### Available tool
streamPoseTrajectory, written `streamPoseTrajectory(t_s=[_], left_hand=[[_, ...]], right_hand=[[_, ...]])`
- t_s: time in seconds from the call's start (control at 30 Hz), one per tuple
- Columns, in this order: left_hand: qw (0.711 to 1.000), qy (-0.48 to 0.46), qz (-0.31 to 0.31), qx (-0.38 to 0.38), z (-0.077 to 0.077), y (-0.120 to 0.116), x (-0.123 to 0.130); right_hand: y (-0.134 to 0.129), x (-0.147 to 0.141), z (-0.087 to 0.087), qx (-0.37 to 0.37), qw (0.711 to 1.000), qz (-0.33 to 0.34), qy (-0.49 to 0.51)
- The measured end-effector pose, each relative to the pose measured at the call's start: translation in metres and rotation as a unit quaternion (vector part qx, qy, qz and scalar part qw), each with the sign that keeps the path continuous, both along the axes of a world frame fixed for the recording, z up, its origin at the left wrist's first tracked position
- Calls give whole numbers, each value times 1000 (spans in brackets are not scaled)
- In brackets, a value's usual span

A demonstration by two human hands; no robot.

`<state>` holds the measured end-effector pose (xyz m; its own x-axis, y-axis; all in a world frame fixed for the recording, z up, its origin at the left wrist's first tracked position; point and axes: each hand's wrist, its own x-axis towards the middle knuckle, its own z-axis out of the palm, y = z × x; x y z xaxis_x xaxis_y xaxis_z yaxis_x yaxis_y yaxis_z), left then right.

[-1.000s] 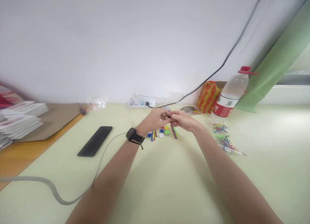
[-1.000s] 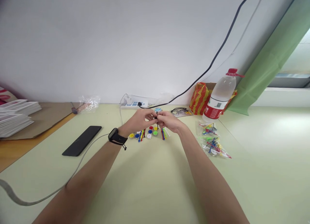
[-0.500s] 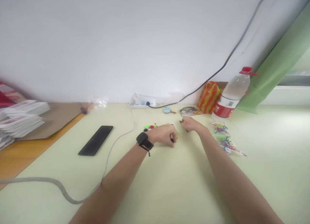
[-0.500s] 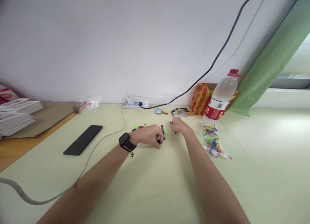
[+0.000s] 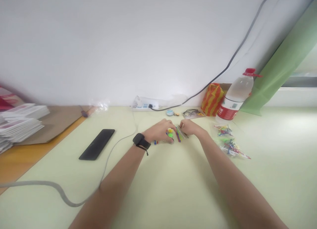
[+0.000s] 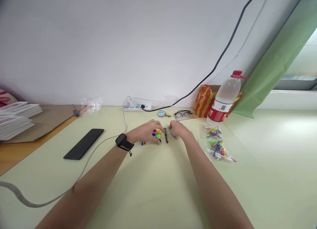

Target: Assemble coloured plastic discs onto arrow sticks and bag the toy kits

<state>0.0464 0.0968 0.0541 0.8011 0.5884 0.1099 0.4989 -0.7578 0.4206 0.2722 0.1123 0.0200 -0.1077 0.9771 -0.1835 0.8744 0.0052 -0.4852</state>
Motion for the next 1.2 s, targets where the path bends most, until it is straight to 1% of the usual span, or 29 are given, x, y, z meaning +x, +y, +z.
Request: streamPoseTrajectory(t_s=[0.13,0.27,0.47,0.57,0.63,0.8,0.9,0.97,1.0,1.2], left_hand=[[1000,12,21,7,1,2,-2],[997,-7,75,-3,5,6,-13],[986,-31,163,-11,11,23,-44],[977,-10,212,-15,12,31,-60],[967,18,251,-26,13,35,-69],[945,78,307,-75,13,38,-84],[919,106,342,-163,8,38,-88],[901,106,355,-224,4,38,-87],[897,99,357,-242,2,38,-86],[896,61,344,-276,-2,35,-76]], right_hand=[[-2,-1,3,-41,999,9,23],[-1,5,3,-58,997,1,41],[4,25,3,-42,999,-11,25],[5,27,3,-30,999,-26,15],[4,25,4,-37,999,-27,22],[-3,8,9,-69,996,-9,55],[-7,-2,14,-78,995,-2,65],[-10,-9,18,-84,994,2,70],[-12,-12,19,-86,994,4,72],[-22,-29,26,-96,992,-2,83]])
